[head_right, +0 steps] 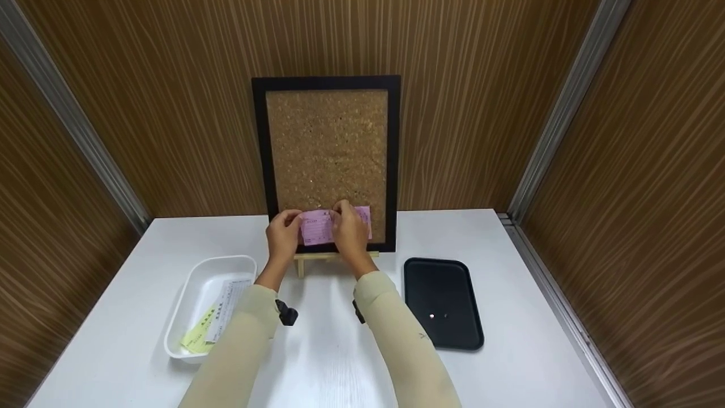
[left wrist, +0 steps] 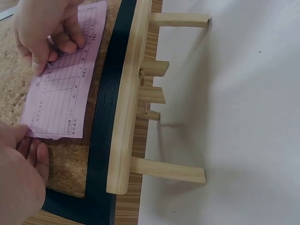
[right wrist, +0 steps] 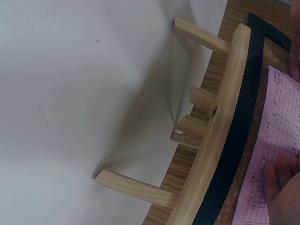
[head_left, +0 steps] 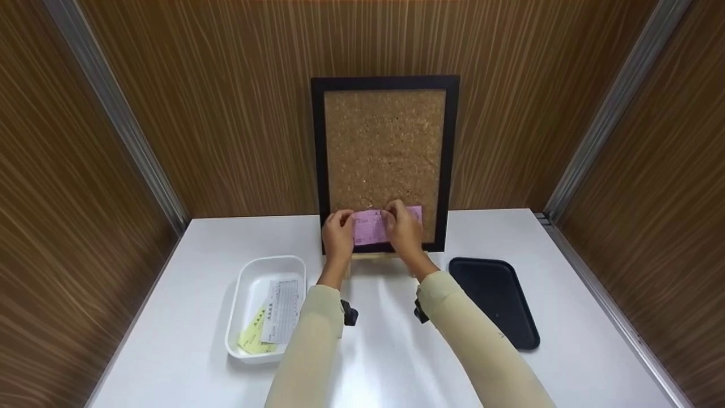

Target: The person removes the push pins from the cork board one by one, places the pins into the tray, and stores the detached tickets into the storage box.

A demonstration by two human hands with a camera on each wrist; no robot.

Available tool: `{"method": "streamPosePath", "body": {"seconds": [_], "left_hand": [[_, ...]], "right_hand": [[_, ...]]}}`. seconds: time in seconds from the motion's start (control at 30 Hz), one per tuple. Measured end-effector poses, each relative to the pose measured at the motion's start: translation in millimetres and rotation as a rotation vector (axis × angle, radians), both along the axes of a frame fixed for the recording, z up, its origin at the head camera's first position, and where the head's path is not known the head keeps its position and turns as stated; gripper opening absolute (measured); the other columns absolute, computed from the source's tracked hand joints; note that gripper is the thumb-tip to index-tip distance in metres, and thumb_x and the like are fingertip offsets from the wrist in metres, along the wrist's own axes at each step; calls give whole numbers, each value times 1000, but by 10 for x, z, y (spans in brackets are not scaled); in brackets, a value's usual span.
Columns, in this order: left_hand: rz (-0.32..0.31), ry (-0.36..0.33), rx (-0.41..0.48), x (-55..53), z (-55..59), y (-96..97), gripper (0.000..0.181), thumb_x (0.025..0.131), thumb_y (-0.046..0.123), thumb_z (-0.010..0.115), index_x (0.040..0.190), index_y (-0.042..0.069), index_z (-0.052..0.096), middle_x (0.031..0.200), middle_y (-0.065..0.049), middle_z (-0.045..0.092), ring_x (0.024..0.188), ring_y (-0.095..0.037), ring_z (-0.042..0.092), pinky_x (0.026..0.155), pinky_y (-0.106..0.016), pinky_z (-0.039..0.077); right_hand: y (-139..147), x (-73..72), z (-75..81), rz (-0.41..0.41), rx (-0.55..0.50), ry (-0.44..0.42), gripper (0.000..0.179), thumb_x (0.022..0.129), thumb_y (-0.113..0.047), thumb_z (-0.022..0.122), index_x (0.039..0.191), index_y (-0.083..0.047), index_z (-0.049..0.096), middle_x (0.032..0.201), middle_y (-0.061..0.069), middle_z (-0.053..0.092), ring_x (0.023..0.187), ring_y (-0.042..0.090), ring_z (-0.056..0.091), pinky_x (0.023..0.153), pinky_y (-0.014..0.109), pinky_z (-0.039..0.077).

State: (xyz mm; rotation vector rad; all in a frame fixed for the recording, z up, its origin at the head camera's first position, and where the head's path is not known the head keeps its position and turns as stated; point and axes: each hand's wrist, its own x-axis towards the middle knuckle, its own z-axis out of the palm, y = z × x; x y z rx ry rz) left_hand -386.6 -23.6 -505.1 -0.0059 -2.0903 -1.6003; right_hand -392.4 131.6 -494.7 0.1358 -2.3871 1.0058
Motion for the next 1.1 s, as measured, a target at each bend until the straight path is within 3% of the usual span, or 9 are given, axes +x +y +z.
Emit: {"method": "streamPosePath", "body": {"seconds": [0.33,0.63,0.9,1.1], "left_hand": [[-4,-11,8,-4,-9,-8,11,97,9,67,102,3,74,103,-12,70,97,-25,66,86,-37,55],[-20,3,18,9,-13,-4,11,96,9,67,102,3,74,102,-12,69,95,-24,65,85,-38,54],[-28,6,26,39,14,-9,9,95,7,68,99,3,74,101,-12,70,94,-24,65,85,-38,54],[-50,15,30,104,56,-34,8,95,7,68,99,3,74,102,-12,70,95,-23,65,85,-36,54]], "right_hand": [[-31,10,-22,29,-9,-7,10,101,-22,63,102,-12,64,98,4,71,93,22,65,84,44,50],[-21,10,-28,9,-1,-5,10,101,-24,63,102,-15,65,99,2,72,94,22,68,83,46,50],[52,66,-35,38,-4,-38,10,100,-26,64,104,-17,65,102,0,73,98,20,69,88,51,49],[152,199,-60,62,-30,-46,12,99,-26,65,100,-14,64,89,3,70,81,21,67,79,47,49]]}}
